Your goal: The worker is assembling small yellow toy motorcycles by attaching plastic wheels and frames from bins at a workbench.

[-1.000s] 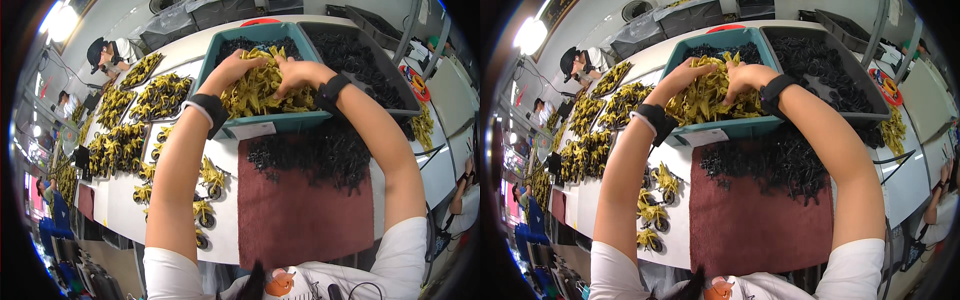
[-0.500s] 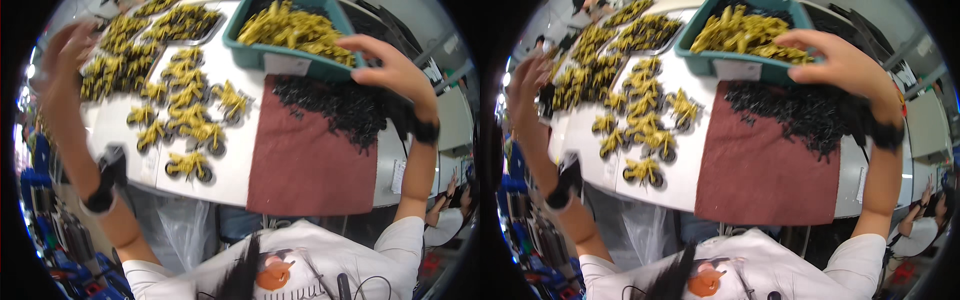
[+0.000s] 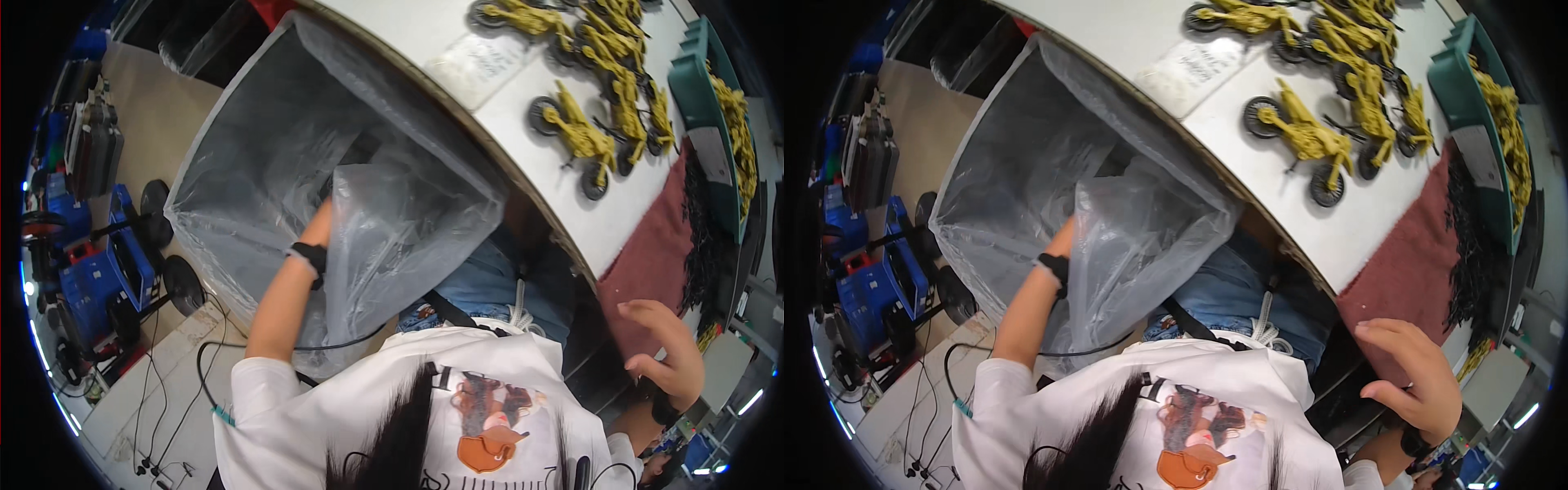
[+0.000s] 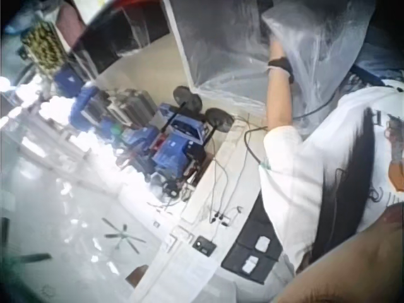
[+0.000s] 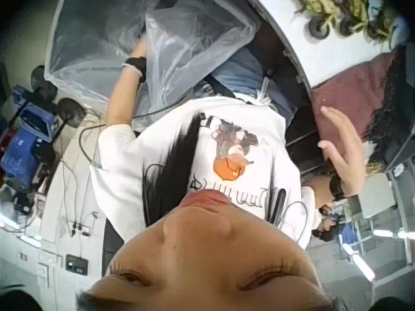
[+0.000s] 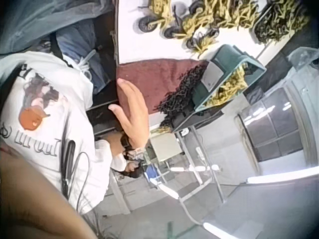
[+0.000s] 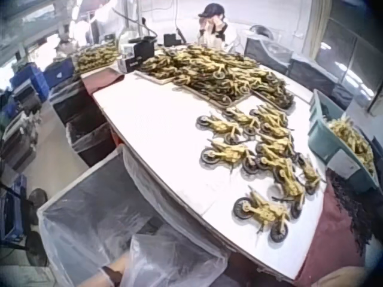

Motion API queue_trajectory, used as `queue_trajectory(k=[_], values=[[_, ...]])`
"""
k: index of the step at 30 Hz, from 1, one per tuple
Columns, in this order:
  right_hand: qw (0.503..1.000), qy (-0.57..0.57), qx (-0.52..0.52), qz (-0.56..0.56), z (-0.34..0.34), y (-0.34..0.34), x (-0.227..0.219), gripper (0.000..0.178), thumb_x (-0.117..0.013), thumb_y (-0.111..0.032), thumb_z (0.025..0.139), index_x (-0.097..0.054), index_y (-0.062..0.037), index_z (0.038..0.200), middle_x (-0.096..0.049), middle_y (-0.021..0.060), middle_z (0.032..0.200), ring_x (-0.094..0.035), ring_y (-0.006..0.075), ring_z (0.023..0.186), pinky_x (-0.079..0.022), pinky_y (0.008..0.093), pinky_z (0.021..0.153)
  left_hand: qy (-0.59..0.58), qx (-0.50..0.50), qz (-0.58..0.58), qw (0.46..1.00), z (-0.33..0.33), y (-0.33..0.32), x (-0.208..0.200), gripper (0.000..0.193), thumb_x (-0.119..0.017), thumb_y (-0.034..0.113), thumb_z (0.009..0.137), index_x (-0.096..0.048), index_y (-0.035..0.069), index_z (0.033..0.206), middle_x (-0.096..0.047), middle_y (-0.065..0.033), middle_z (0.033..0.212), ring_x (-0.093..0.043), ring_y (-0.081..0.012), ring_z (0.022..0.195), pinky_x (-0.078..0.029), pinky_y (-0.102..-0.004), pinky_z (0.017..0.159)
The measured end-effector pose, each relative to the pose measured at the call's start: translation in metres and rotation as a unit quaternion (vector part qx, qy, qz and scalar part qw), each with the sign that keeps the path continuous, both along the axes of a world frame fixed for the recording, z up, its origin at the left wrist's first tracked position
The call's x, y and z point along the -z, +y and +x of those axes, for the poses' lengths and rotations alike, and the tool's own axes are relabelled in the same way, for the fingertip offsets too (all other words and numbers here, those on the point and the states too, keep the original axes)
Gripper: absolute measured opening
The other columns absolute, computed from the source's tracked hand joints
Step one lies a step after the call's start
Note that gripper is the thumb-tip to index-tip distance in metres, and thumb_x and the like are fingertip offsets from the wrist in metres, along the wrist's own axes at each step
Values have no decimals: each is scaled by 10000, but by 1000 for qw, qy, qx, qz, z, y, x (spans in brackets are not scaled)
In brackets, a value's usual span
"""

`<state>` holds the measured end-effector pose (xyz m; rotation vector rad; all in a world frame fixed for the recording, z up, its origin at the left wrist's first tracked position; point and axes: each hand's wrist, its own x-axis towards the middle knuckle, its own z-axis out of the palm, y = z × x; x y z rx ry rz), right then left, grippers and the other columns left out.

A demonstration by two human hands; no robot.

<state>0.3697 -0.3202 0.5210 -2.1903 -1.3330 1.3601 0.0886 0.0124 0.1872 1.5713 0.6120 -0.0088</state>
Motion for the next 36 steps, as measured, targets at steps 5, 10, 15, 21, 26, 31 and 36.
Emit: queue_trajectory(k=[5, 10, 15, 21, 26, 31, 36], values=[[996, -43, 79, 0, -14, 22, -1, 587, -754, -288, 700, -582, 33, 1160, -598, 194, 1133, -576, 346, 1065, -421, 370, 930, 26, 10, 115, 993, 2, -55, 54, 500, -557, 250, 876, -498, -17, 1295, -517, -189, 1317, -472, -351, 1229, -367, -395, 1026], [990, -62, 115, -55, -26, 27, -5, 575, -734, -284, 704, -575, 36, 1155, -603, 191, 1128, -573, 350, 1065, -420, 376, 930, 35, 54, 253, 965, -13, -68, 117, 515, -544, 250, 884, -467, -4, 1324, -464, -190, 1364, -411, -357, 1278, -320, -420, 1060], [973, -68, 214, -62, -34, 19, 5, 532, -719, -252, 666, -594, 43, 1091, -610, 179, 1101, -572, 328, 1049, -410, 368, 931, 56, 106, 391, 913, -24, -61, 184, 531, -531, 250, 891, -436, 8, 1354, -411, -191, 1411, -350, -364, 1327, -273, -444, 1094], [966, -52, 230, -108, -39, 25, 0, 547, -673, -286, 736, -561, 49, 1153, -588, 143, 1142, -544, 253, 1063, -395, 344, 937, 60, -104, 100, 988, -67, -64, 251, 519, -490, 253, 917, -401, 46, 1385, -340, -184, 1453, -221, -374, 1391, -173, -528, 1110], [954, -102, 276, -63, -50, 16, 3, 485, -652, -169, 660, -589, 50, 1088, -607, 167, 1065, -580, 250, 904, -446, 323, 823, 133, -53, 462, 875, -8, -1, 179, 488, -498, 272, 919, -433, 68, 1358, -348, -199, 1436, -311, -393, 1332, -215, -519, 1087], [939, -29, 338, -49, -69, -26, -7, 476, -638, -135, 675, -590, 47, 1112, -606, 163, 1064, -581, 223, 912, -443, 306, 800, 327, 155, 246, 899, 13, 44, 157, 485, -525, 274, 904, -437, 39, 1319, -536, -225, 1207, -567, -453, 1045, -467, -482, 867], [929, -38, 367, -9, -75, -78, 0, 467, -635, -181, 728, -589, 49, 1131, -616, 160, 1054, -588, 233, 898, -447, 311, 793, 453, 83, 157, 874, 65, 103, 12, 449, -555, 152, 872, -456, -28, 1271, -631, -242, 973, -676, -318, 905, -534, -403, 739]])
